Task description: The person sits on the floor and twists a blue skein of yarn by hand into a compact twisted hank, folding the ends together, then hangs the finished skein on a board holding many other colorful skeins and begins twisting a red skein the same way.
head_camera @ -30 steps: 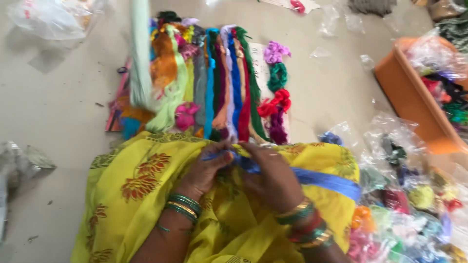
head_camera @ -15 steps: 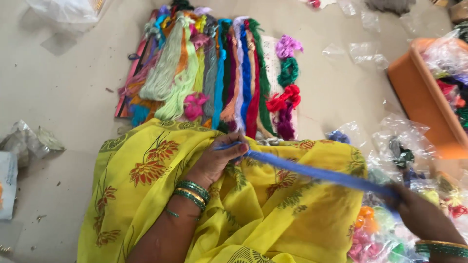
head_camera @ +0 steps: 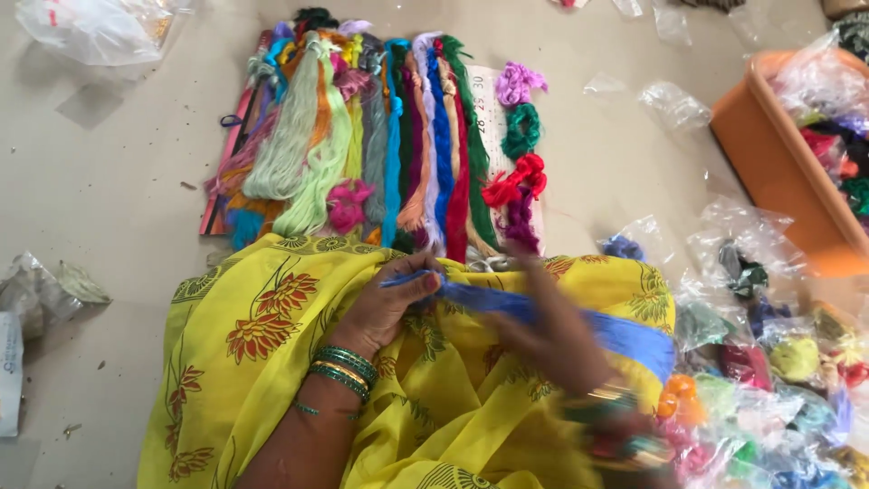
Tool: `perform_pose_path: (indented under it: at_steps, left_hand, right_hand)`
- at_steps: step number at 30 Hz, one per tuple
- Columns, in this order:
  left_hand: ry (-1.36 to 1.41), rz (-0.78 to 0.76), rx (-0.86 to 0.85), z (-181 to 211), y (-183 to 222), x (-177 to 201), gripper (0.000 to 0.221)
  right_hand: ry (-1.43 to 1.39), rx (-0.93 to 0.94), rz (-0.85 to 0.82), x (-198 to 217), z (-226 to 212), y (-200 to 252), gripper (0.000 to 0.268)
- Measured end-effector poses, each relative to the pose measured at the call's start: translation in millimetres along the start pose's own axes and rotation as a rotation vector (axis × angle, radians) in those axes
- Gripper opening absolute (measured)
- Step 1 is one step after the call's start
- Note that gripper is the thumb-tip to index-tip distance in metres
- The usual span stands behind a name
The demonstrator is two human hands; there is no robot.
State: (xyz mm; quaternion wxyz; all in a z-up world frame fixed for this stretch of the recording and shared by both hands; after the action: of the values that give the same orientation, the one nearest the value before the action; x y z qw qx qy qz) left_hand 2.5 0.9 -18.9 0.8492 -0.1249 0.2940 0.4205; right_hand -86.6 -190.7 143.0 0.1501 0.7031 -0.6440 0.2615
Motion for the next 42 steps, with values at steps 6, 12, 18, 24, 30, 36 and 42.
perform_pose_path:
  at_steps: [6,12,18,24,30,36,42]
  left_hand:
    - [0.006,0.027,-0.016,-2.8,2.9,5.5,0.026]
    - [0.136,0.039,-0.030,-2.2,-5.8,8.5,0.028]
    - [0.121,0.083,-0.022,2.5,-7.1,4.1,0.027]
    - [0.042,0.035,0.015,1.2,-5.2,-0.6,0.025]
    - [-0.037,-0.061,0.038,14.6,2.7,-11.7,0.023]
    - [-0.063,0.016,0.042,6.1,0.7,-2.0,0.020]
    - [0.092,0.024,-0.020,3.7,-8.7,1.9,0.019]
  right_hand:
    - [0.155,-0.137,-0.096,-37.4,15.3,-14.7,0.057]
    - [0.169,-0.349,0.060,110.8,78.5,68.5,0.039]
    - [0.891,-0.936,0.020,229.0,159.3,165.0,0.057]
    - [0.514,-0.223,0.368,134.6,83.4,112.5,0.053]
    - [-0.042,0.011,0.107,-16.7,7.2,4.7,0.060]
    - [-0.084,-0.128,-0.076,-24.7,29.4,-17.2,0.051]
    - [-0.033,-0.353,-0.030,124.5,93.3,60.0,0.039]
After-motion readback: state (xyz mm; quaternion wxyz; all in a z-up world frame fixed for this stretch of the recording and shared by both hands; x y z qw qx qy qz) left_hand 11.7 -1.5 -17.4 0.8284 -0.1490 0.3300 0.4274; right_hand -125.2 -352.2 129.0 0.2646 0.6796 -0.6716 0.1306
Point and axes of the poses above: each hand's wrist, its own y-axis away from the middle knuckle, its own x-axis out of the back of the hand, z = x × y, the point moved 2 cm from there along -y, towards the middle knuckle, and after that the axes turned 12 degrees about -y, right-handed, at the moved point
